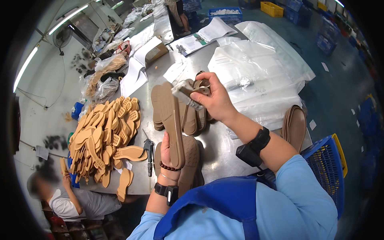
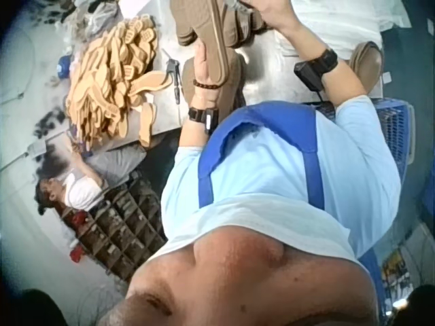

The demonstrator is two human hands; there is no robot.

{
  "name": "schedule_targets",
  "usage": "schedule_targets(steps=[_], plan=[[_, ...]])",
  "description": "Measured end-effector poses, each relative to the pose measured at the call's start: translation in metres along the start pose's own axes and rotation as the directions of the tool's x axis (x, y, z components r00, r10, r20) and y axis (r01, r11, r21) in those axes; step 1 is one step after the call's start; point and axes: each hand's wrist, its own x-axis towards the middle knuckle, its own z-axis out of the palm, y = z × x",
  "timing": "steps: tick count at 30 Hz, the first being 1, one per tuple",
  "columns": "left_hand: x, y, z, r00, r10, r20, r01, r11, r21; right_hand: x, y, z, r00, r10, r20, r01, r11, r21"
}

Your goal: Clean the bottom of shoe soles using a brush and liquid solution before packing.

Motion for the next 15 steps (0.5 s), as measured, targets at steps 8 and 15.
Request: schedule_targets(steps=[8, 15], plan=[[0.005, 0.014, -0.008, 0.994, 0.056, -0.094, -0.068, 0.99, -0.126, -0.071, -0.019, 0.022, 0.656, -0.279, 0.702, 0.547, 0.816, -0.187], [-0.029, 0.043, -0.011, 0.952, 0.307, 0.009, -0.258, 0.784, 0.565, -0.086, -0.012, -0.037, 0.876, 0.179, 0.448, -0.032, 0.948, -0.316]])
